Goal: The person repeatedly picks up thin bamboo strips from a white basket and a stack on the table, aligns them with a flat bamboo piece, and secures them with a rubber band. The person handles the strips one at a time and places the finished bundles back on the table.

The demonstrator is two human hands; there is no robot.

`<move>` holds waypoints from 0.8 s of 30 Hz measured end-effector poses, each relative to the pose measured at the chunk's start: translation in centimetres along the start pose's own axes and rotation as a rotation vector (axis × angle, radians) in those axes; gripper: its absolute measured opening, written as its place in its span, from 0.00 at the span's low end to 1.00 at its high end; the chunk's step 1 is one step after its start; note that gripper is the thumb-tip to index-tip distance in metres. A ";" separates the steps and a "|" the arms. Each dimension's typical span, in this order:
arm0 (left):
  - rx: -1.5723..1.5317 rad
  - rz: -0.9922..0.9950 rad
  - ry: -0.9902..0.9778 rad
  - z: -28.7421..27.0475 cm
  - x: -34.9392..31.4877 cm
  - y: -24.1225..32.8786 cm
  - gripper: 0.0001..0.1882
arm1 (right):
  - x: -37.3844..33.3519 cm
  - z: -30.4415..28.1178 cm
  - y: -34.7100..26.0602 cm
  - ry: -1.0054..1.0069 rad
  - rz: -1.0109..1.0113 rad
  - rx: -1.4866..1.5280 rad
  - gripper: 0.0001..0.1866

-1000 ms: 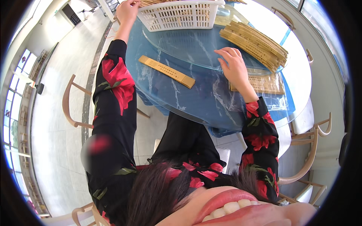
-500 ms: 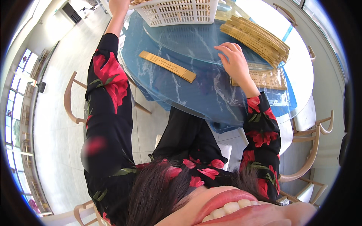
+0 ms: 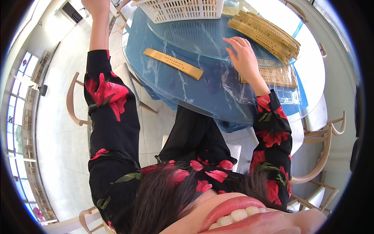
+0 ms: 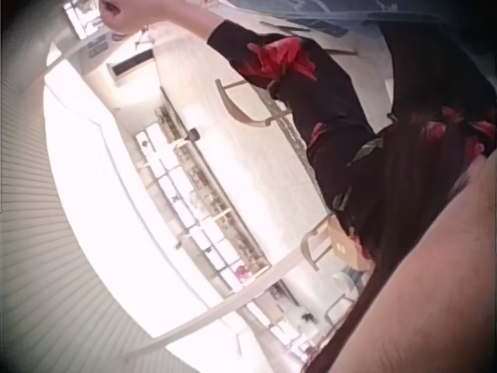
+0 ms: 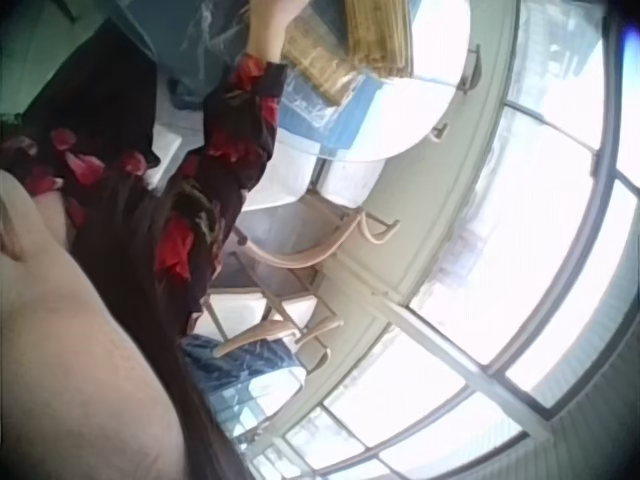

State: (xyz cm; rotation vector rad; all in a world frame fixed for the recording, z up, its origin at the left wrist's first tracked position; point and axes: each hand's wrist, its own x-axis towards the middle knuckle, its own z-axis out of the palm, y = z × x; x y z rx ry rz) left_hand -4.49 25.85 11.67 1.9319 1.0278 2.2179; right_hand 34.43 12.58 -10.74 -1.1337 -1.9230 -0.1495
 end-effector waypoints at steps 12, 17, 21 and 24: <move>-0.765 -0.715 -0.025 2.3 -27.5 8.1 0.10 | 1.2 0.0 -8.1 0.183 -0.378 -0.391 0.30; -0.798 -0.683 -0.161 5.1 -29.6 9.2 0.13 | -0.8 -0.1 -5.4 -0.227 -0.094 -0.055 0.12; -0.748 -0.636 -0.303 4.5 -29.8 9.0 0.15 | -0.5 -1.0 -5.5 -0.267 -0.077 0.133 0.12; -0.668 -0.565 -0.370 4.2 -29.5 8.4 0.15 | -0.7 -1.0 -4.9 -0.259 -0.083 0.134 0.12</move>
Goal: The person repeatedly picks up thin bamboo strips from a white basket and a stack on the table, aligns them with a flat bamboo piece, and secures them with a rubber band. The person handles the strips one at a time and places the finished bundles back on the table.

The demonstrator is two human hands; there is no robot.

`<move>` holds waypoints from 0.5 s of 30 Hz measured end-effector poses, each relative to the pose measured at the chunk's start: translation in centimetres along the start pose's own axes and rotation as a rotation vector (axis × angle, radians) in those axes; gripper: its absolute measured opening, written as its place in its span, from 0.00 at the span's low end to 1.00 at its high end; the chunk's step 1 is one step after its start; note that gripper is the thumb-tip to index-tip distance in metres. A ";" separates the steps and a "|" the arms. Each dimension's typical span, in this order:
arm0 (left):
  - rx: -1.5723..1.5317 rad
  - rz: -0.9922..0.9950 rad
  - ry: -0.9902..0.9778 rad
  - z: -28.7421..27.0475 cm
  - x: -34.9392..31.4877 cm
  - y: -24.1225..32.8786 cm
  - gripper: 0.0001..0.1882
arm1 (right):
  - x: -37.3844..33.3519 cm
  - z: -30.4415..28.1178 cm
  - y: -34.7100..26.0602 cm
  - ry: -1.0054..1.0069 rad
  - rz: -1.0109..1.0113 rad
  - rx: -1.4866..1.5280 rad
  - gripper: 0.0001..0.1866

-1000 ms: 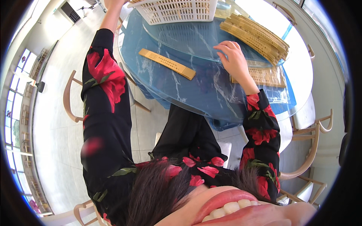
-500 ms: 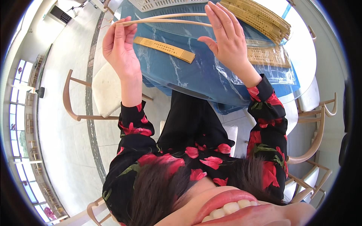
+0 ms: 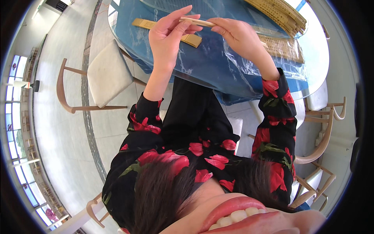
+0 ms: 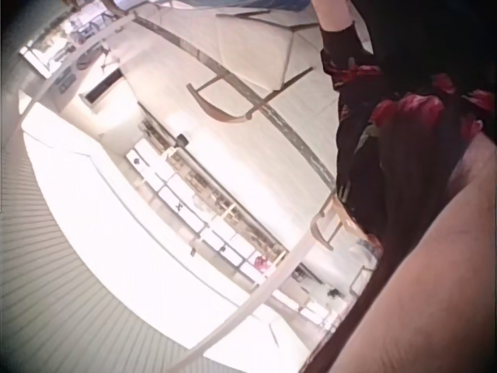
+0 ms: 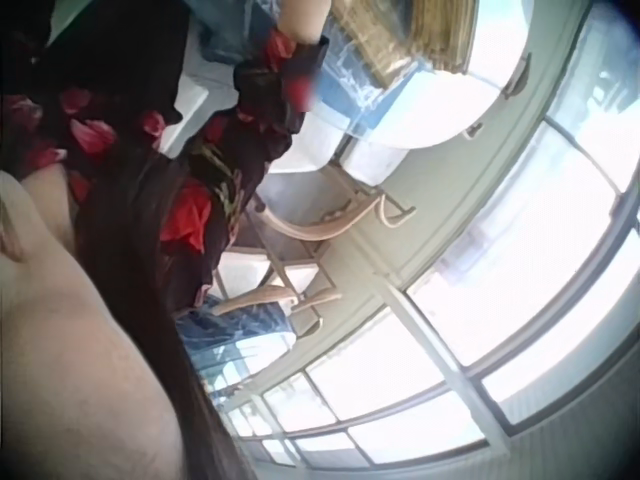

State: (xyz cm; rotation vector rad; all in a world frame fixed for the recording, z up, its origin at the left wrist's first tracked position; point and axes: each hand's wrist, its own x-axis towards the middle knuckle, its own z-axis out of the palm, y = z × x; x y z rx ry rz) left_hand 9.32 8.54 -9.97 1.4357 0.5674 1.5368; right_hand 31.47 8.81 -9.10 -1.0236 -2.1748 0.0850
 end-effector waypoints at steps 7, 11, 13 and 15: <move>0.991 0.185 -0.543 -6.6 3.1 -2.4 0.19 | 0.0 -1.8 0.1 0.005 0.217 -0.188 0.11; 0.973 0.139 -0.592 -7.4 3.4 -3.3 0.17 | -0.1 -1.6 -0.2 0.002 0.235 -0.168 0.13; 0.928 0.074 -0.582 -7.7 3.4 -3.2 0.15 | 0.0 -1.2 -0.1 -0.024 0.234 -0.172 0.13; 0.899 0.076 -0.576 -8.0 3.4 -3.4 0.13 | -0.1 -0.8 0.0 -0.050 0.229 -0.172 0.13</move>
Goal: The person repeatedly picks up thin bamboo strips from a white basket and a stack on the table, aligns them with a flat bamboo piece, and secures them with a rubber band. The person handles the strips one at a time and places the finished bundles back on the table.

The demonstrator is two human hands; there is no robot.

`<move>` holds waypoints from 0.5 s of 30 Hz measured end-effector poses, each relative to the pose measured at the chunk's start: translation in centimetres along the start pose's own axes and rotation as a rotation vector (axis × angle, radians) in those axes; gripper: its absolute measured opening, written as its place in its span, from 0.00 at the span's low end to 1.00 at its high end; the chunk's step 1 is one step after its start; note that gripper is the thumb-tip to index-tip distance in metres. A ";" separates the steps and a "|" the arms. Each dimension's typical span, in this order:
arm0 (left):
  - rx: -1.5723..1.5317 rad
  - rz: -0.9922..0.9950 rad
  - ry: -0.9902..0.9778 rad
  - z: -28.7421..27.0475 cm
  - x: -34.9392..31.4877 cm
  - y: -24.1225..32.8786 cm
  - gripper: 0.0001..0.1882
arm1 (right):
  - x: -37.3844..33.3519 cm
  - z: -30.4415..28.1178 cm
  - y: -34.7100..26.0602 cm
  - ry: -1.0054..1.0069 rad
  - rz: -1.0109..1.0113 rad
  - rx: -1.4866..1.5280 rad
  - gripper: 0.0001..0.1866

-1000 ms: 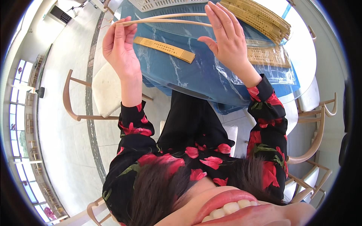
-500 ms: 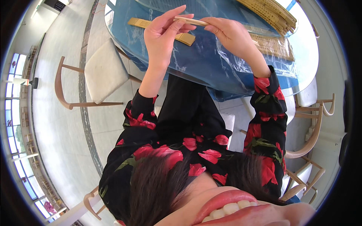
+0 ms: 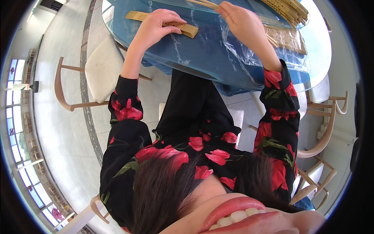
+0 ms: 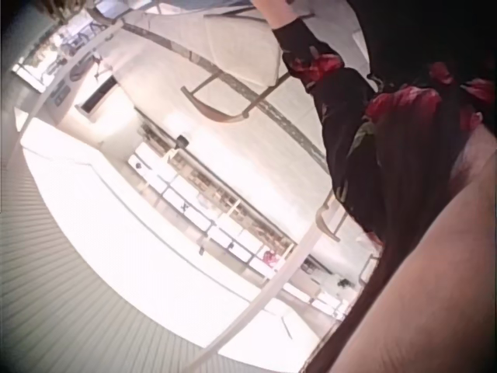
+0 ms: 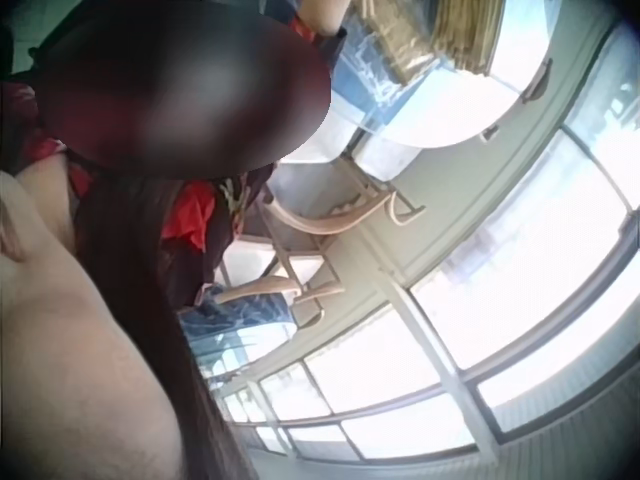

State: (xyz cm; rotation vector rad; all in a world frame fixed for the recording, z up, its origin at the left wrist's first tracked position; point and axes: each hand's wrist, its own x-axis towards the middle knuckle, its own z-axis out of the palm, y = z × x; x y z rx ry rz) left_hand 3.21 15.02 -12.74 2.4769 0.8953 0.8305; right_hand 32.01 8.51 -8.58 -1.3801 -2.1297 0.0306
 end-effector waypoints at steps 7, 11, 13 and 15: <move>-0.101 0.033 -0.032 -0.5 0.6 -0.4 0.11 | -0.2 2.0 1.9 0.116 -0.081 -0.048 0.11; -0.184 -0.015 -0.043 -0.5 0.6 0.1 0.10 | -0.2 2.3 2.3 0.114 -0.095 -0.044 0.12; -0.197 -0.032 -0.043 -0.4 0.6 -0.3 0.11 | -0.2 2.2 2.2 0.095 -0.092 -0.045 0.12; -0.107 0.002 -0.076 -0.6 0.7 -0.8 0.14 | -0.2 1.9 1.9 0.081 -0.090 -0.050 0.12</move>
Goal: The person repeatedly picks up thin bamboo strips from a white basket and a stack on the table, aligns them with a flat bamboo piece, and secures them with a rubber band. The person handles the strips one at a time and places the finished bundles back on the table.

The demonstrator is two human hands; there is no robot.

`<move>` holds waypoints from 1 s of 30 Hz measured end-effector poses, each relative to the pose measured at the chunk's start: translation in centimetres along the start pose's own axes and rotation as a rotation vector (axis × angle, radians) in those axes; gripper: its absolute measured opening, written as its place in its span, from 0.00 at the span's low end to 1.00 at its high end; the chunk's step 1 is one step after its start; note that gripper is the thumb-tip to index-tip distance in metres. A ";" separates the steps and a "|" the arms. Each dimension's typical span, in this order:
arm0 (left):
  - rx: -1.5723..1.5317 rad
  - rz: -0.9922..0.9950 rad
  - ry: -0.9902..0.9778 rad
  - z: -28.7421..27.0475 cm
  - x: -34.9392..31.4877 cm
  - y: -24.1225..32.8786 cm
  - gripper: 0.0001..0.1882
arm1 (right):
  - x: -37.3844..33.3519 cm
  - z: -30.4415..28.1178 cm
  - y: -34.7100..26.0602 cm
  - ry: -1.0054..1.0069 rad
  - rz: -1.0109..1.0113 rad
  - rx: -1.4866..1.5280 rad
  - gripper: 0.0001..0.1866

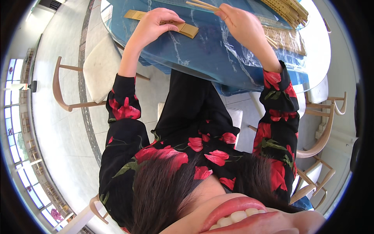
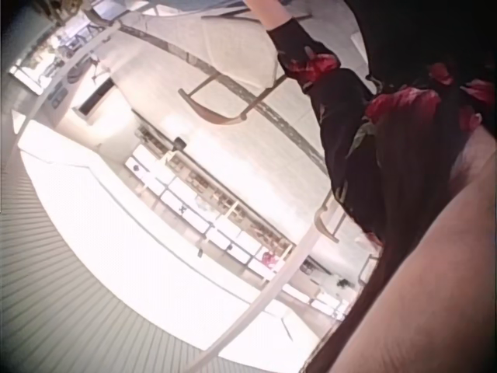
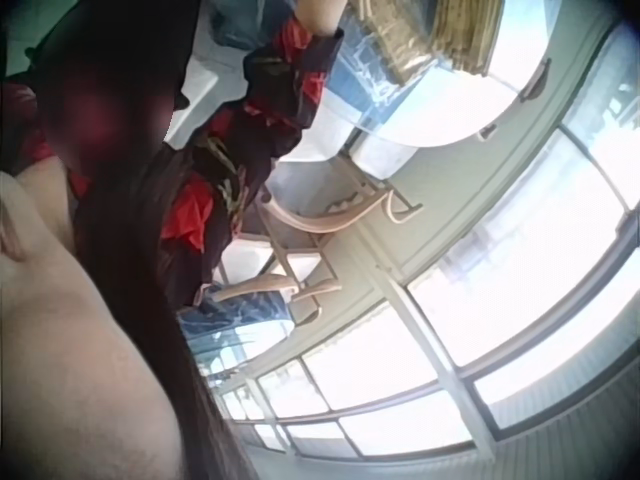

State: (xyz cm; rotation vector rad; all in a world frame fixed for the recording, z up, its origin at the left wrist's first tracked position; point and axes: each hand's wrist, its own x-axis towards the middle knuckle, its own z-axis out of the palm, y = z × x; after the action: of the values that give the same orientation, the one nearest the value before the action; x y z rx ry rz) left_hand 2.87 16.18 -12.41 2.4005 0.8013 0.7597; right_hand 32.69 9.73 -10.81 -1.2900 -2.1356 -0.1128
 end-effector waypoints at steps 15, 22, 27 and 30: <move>-0.073 0.002 -0.029 -0.3 0.2 -0.8 0.10 | -0.1 0.5 0.1 0.008 -0.018 0.007 0.15; 0.104 -0.020 0.306 1.5 3.0 1.8 0.08 | 0.6 -0.7 -0.1 -0.032 0.133 0.183 0.16; 0.219 0.185 0.266 2.9 6.0 4.2 0.07 | 1.7 -2.8 0.1 -0.146 0.443 0.566 0.18; 0.165 0.194 0.262 3.9 6.6 4.3 0.07 | 1.3 -2.8 1.1 -0.126 0.449 0.606 0.16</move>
State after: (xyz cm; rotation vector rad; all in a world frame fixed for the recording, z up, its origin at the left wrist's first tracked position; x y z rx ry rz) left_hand 11.41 16.39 -10.37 2.5867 0.7630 1.1450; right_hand 34.51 10.26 -8.15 -1.3706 -1.7146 0.7582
